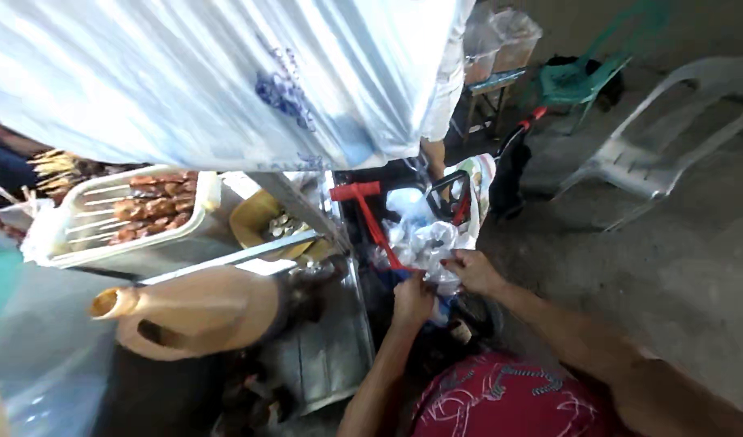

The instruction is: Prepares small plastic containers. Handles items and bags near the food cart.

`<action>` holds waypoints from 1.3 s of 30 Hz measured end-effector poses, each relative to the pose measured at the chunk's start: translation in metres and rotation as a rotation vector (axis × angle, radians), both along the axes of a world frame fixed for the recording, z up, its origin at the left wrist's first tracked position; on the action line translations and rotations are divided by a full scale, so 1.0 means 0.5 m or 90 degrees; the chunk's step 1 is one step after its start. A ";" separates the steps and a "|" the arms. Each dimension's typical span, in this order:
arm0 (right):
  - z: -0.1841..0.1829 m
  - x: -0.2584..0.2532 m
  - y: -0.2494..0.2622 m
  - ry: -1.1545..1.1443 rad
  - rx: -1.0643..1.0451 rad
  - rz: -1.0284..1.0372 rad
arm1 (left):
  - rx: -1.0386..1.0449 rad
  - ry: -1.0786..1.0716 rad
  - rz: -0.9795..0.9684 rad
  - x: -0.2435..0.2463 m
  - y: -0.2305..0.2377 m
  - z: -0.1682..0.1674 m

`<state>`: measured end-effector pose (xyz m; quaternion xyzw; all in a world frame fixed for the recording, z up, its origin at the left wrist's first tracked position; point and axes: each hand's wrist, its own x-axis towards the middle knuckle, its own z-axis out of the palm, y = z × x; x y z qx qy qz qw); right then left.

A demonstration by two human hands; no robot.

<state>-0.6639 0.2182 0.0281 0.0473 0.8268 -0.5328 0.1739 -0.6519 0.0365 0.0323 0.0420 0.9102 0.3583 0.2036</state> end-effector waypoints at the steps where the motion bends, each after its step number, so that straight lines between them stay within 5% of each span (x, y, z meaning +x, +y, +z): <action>1: 0.005 0.000 0.008 0.025 0.023 -0.002 | 0.041 -0.014 0.011 -0.004 -0.020 -0.002; 9: 0.000 -0.021 0.049 -0.057 -0.061 -0.107 | 0.176 -0.030 0.177 0.023 -0.132 -0.013; 13: 0.013 -0.063 0.044 -0.184 -0.228 -0.087 | 0.383 0.007 0.330 0.019 -0.125 -0.018; 19: -0.013 -0.110 0.156 -0.198 -0.483 0.079 | 0.444 -0.011 0.476 -0.022 -0.021 -0.032; 23: -0.030 -0.175 0.263 -0.202 -0.455 0.165 | 0.490 0.009 0.515 -0.033 0.080 -0.051; 28: -0.024 -0.267 0.370 -0.188 -0.321 0.228 | 0.336 0.041 0.593 -0.059 0.211 -0.038; 32: -0.020 -0.309 0.390 -0.088 -0.237 0.368 | 0.235 0.126 0.452 -0.069 0.249 -0.024; 36: -0.003 -0.291 0.340 -0.056 -0.307 0.490 | 0.264 0.118 0.218 -0.075 0.300 0.035; 39: 0.023 -0.290 0.313 -0.038 -0.328 0.511 | 0.263 0.093 0.228 -0.077 0.294 0.047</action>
